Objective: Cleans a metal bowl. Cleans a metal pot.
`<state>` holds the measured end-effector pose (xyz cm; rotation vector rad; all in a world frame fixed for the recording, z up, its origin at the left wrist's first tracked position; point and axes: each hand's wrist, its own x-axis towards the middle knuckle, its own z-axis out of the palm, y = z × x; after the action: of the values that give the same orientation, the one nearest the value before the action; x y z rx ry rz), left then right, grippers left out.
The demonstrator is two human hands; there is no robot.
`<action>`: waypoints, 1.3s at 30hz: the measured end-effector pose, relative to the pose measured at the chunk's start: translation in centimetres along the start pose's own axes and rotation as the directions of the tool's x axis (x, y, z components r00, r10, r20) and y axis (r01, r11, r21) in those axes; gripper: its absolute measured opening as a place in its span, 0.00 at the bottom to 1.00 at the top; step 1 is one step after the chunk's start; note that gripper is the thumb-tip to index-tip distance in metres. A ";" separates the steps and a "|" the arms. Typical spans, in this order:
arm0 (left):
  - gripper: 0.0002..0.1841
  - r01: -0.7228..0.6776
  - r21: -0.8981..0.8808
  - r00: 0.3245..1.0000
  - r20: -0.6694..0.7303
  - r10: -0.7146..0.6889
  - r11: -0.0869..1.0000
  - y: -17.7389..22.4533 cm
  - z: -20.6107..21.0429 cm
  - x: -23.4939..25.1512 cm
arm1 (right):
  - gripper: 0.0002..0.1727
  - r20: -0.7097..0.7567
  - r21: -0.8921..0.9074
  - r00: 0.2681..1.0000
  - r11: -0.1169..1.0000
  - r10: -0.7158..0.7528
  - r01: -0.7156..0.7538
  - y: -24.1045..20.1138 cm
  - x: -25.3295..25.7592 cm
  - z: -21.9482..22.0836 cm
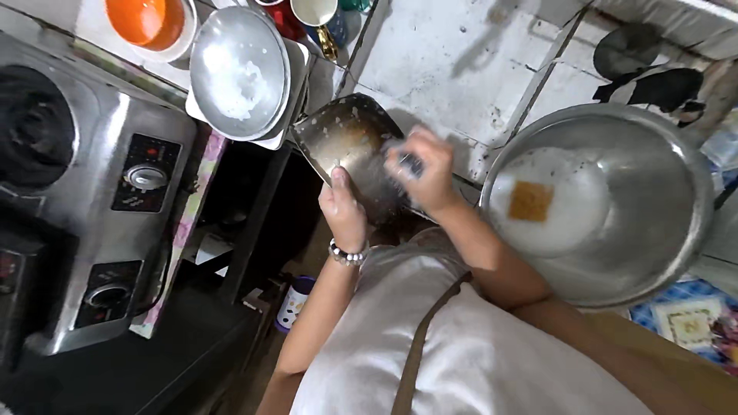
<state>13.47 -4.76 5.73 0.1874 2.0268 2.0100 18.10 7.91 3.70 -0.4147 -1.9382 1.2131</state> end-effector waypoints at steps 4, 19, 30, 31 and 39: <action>0.19 0.011 0.001 0.999 -0.035 -0.011 1.000 0.4 0.0 0.4 | 0.07 -0.107 -0.040 0.994 0.999 0.003 -0.008 0.1 -0.7 0.5; 0.20 0.028 0.082 0.999 -0.046 -0.025 0.996 0.7 -0.1 0.4 | 0.07 0.094 0.014 0.993 0.997 0.076 -0.078 -1.5 -0.7 -0.2; 0.20 0.067 0.078 0.990 -0.128 -0.057 0.995 1.0 0.1 0.6 | 0.09 -0.011 -0.036 0.996 0.995 0.090 -0.091 -0.1 -1.1 -0.6; 0.20 0.070 0.079 0.988 -0.146 -0.058 0.994 1.0 0.1 0.7 | 0.10 -0.040 -0.067 0.991 0.990 0.125 -0.128 0.2 -0.7 -0.7; 0.21 0.069 0.068 0.988 -0.141 -0.059 0.995 1.0 0.1 1.2 | 0.07 0.019 0.001 0.998 0.998 0.067 -0.067 -0.7 -2.5 -0.4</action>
<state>12.29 -4.33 6.60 -0.0033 2.1627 1.9611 20.06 6.19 3.23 -0.4725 -1.9535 1.2654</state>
